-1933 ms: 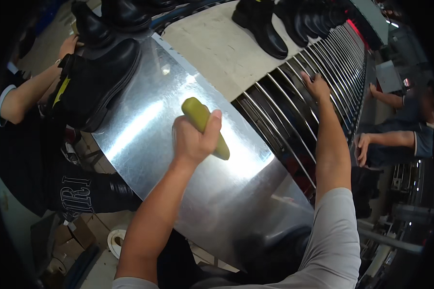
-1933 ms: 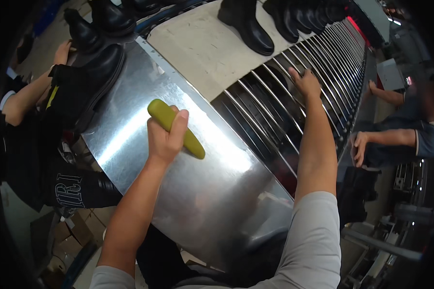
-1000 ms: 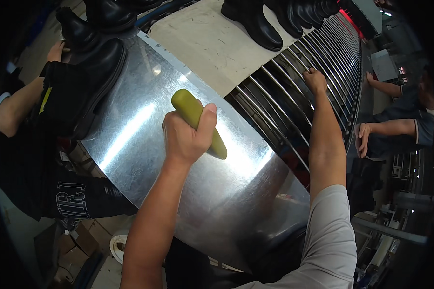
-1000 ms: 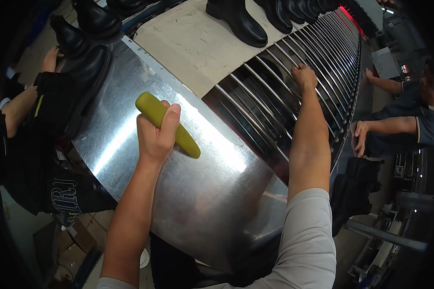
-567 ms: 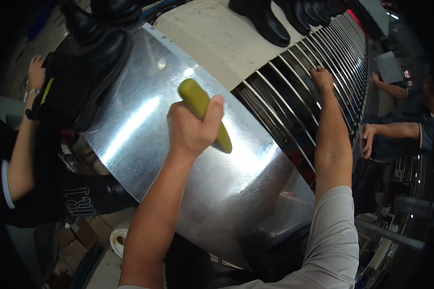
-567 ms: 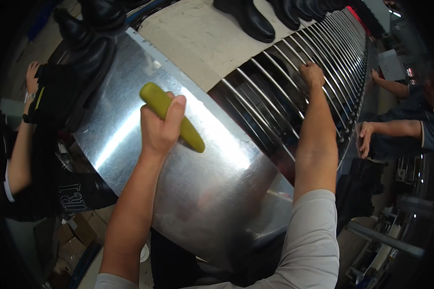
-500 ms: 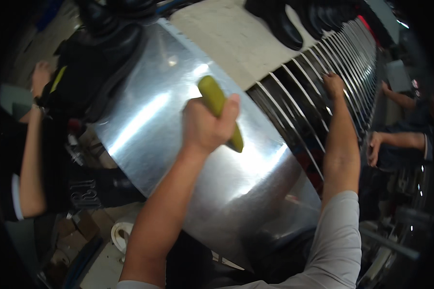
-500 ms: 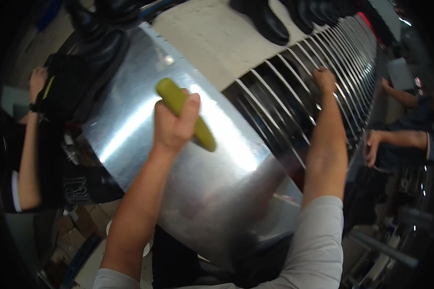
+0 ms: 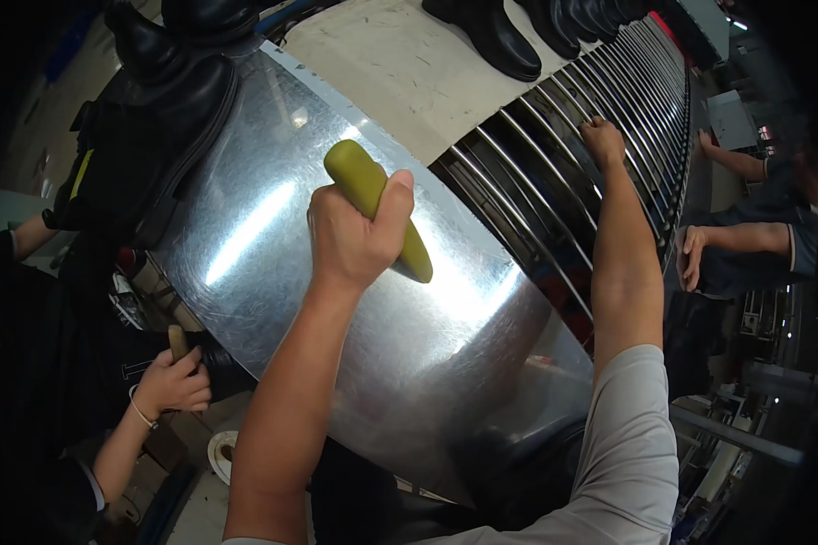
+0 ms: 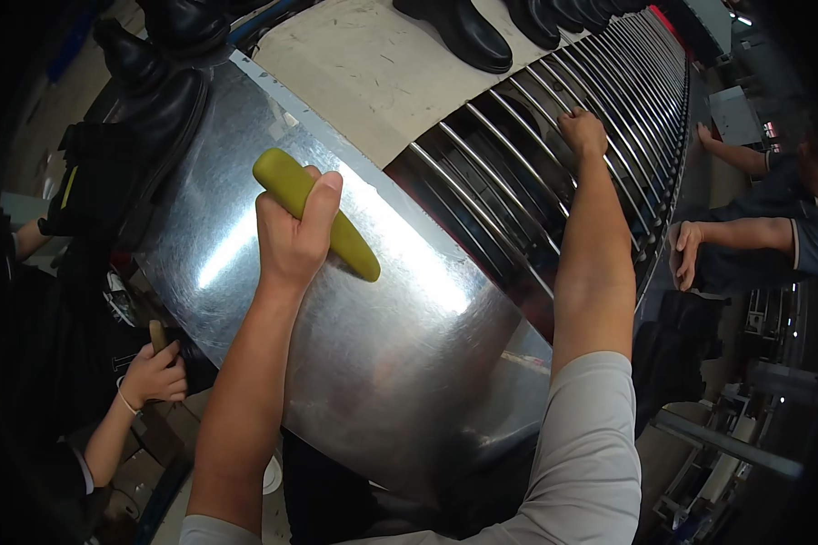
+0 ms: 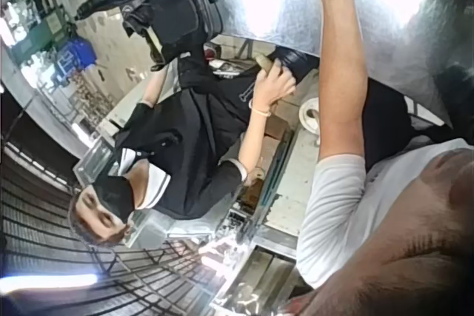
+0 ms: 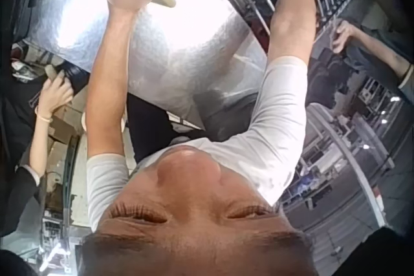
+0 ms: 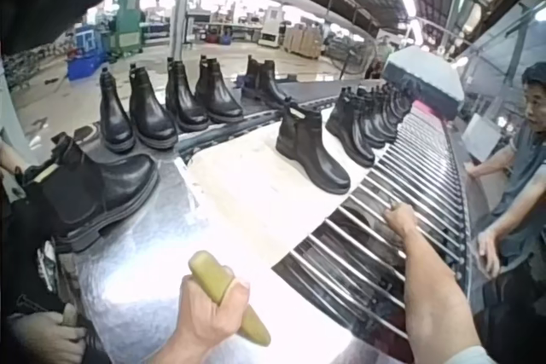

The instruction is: The person uses a yellow-handled tool to rub and polish the surface of black boots on a metal table. They handle the boots one at a time, rotating them to cover different areas, and place finished boots onto a roller conveyor belt.

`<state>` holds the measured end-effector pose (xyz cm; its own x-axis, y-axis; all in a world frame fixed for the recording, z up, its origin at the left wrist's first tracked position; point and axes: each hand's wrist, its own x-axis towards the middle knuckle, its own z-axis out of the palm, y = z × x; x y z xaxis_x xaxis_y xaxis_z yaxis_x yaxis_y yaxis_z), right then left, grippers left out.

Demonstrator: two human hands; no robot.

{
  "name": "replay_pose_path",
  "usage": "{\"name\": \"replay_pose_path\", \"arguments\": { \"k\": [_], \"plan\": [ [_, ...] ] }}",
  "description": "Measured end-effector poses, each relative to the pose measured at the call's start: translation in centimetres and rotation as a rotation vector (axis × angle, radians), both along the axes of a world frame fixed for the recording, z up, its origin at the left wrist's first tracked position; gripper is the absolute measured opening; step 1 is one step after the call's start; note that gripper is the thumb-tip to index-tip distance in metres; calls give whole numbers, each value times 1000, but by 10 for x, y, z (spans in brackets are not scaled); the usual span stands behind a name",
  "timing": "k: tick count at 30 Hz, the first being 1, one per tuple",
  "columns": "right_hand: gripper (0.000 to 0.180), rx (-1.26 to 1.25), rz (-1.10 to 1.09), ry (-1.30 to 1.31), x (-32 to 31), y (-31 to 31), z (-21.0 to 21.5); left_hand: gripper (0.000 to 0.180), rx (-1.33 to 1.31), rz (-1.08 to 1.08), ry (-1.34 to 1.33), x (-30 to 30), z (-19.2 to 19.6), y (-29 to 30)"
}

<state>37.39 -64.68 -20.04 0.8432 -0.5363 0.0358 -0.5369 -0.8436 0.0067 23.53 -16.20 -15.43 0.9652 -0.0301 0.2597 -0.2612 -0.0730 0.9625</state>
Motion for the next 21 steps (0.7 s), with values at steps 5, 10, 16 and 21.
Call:
{"name": "replay_pose_path", "arguments": {
  "k": [5, 10, 16, 21],
  "plan": [
    [41, 16, -7, -18, 0, 5, -1, 41, 3, 2, -14, 1, -1, 2],
    [39, 29, -27, -15, -1, 12, -2, 39, 2, 10, 2, 0, -3, 4],
    [38, 2, -18, -38, -1, 9, -5, 38, -8, -7, -2, 1, -1, 4],
    [38, 20, -37, -23, -3, 18, 1, 38, 6, -6, -22, 2, -3, 5]
  ]
}}
